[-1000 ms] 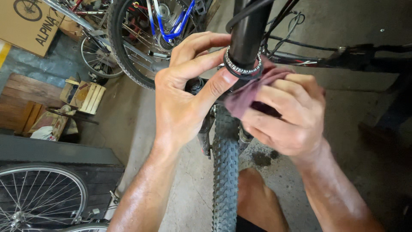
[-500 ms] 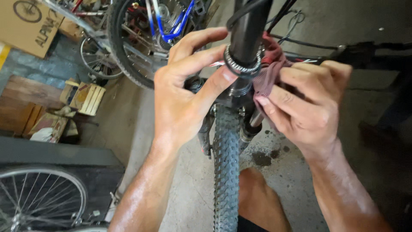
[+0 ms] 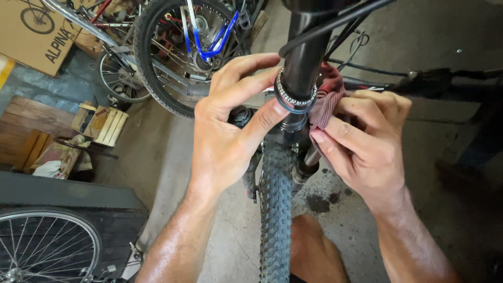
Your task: The person cleans a bicycle by wiping the frame and components with a cloth.
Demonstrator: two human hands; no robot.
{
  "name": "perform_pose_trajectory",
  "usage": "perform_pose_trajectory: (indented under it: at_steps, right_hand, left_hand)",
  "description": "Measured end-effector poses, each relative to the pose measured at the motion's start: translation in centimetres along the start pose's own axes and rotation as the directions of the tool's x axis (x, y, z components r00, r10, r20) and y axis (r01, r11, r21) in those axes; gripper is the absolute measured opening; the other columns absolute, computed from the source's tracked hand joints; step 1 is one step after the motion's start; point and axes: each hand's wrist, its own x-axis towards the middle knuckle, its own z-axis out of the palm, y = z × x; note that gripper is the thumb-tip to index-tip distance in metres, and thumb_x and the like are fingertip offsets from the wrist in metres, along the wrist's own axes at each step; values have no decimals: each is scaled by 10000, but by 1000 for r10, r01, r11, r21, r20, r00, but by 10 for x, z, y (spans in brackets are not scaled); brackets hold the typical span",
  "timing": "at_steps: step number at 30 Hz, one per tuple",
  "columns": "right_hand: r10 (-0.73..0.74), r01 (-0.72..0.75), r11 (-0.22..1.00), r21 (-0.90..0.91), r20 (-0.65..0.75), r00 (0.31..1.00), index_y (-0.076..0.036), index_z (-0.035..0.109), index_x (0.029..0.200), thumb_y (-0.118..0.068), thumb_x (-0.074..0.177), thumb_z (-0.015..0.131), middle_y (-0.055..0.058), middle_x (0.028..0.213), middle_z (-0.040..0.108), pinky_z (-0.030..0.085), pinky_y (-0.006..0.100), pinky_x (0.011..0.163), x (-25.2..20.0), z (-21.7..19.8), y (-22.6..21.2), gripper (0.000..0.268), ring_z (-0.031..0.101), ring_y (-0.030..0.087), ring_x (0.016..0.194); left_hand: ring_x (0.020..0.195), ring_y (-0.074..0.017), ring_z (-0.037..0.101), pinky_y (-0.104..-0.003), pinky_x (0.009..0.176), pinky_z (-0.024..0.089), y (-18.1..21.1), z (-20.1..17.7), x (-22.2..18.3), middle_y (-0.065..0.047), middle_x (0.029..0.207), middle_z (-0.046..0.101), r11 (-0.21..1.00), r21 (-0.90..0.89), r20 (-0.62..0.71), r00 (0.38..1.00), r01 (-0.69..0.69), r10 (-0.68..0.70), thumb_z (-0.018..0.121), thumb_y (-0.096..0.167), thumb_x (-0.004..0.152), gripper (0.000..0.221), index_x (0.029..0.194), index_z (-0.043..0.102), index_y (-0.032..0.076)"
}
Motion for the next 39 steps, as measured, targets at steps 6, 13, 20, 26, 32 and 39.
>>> perform_pose_trajectory:
  at_steps: [6,13,20,26,32,39]
  right_hand:
    - [2,-2,1000,31,15,1000,-62,845,1200,26,950,801,93,1263,772,327,525,1122,3,-2,-2,270,625,367,1242]
    - [72,-97,960,261,106,992,20,804,1232,147,1036,586,111,1208,815,324,466,1135,24,-19,-18,319,712,331,1209]
    - [280,-303,870,388,118,953,-57,629,999,57,1188,801,-61,841,417,347,356,1086,17,-11,-16,280,359,120,806]
    - [310,-388,881,270,289,906,-131,746,1059,29,792,693,-37,993,770,348,366,1099,47,-5,-19,316,660,162,960]
    - [117,-277,896,348,416,902,-87,858,1151,-222,1008,882,83,1165,797,507,497,952,69,-7,0,198,699,304,1049]
    - [-249,-148,791,594,533,809,-133,835,1329,-166,1101,729,32,1503,777,519,440,1159,97,-13,49,254,783,239,1368]
  left_hand:
    - [1542,-213,635,-438,1391,466,-1,1,-1,-28,1552,739,1000,-23,4,1000,6,-6,771,361,1120,336,1418,779,207]
    - [1540,-207,636,-429,1384,470,0,0,0,-16,1554,741,1000,-3,15,1000,8,-8,769,375,1117,347,1423,778,211]
    - [1539,-210,644,-435,1388,460,-2,0,1,4,1549,741,1000,10,23,1000,-2,2,752,402,1123,352,1426,777,223]
    - [1569,-202,623,-421,1410,469,-8,-2,0,16,1599,717,999,4,37,999,-35,35,757,394,1157,365,1494,743,256]
    - [1819,-337,413,-641,1597,276,-17,-4,-2,-50,1788,597,994,-90,67,996,-57,63,627,408,1273,336,1572,690,266]
    - [1673,-251,545,-370,1136,651,11,-1,3,-126,1760,539,960,-275,20,998,59,-56,590,369,1184,230,1326,656,200]
